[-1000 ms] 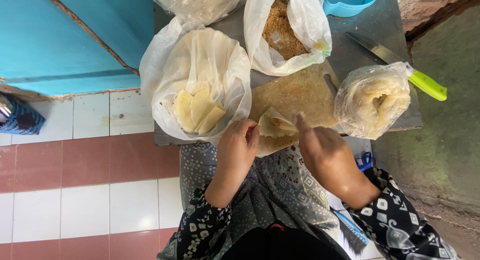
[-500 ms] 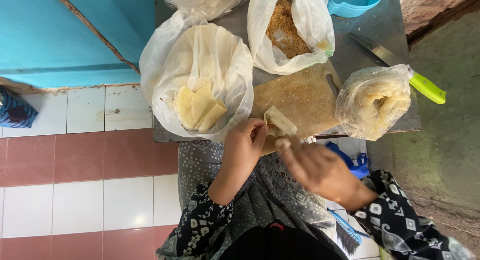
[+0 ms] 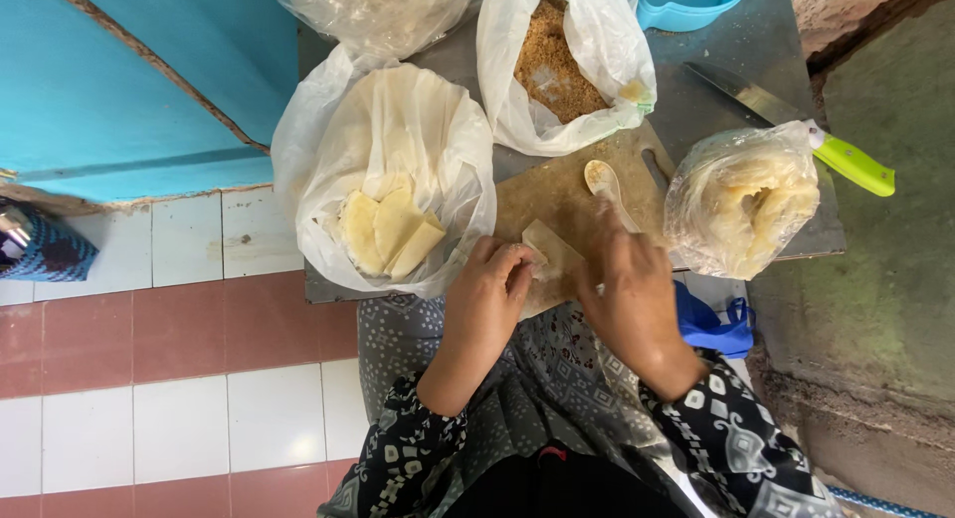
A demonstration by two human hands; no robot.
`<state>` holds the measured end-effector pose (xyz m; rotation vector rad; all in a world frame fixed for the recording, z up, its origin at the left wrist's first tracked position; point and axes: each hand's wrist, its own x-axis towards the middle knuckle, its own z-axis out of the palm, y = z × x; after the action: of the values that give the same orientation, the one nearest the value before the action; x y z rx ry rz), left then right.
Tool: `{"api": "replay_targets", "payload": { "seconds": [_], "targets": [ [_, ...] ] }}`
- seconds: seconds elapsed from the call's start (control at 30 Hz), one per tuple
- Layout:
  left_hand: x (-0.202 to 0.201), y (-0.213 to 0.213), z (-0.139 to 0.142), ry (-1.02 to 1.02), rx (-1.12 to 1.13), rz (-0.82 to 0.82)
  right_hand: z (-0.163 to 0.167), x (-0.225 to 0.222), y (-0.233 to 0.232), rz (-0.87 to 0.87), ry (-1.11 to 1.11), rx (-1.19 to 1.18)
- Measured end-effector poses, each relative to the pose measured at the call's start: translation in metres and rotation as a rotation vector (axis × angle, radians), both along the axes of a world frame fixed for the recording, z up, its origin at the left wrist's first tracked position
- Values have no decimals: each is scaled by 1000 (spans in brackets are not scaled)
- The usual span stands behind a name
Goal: The person sits on the floor with a cutting board on their lap and folds thin dough squares around a filling by hand, pressing the edges to seal them. They use a spoon to scoop brown sugar filling from a plastic bag and place finished folded pieces into another bag.
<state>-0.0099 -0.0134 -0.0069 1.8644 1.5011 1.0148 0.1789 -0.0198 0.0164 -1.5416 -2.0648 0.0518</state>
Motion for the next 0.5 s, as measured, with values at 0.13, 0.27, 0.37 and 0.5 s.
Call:
{"api": "replay_targets", "payload": {
  "seconds": [0.13, 0.27, 0.37, 0.5],
  "targets": [
    [-3, 1, 2, 49, 25, -11, 0, -15, 0, -59, 174, -138],
    [-6, 2, 4, 37, 30, -29, 4, -15, 8, -26, 558, -257],
    [-6, 2, 6, 48, 1, -26, 4, -14, 11, 2, 763, -428],
    [-6, 4, 10, 29, -25, -45, -1, -18, 17, 150, 708, -393]
  ]
}}
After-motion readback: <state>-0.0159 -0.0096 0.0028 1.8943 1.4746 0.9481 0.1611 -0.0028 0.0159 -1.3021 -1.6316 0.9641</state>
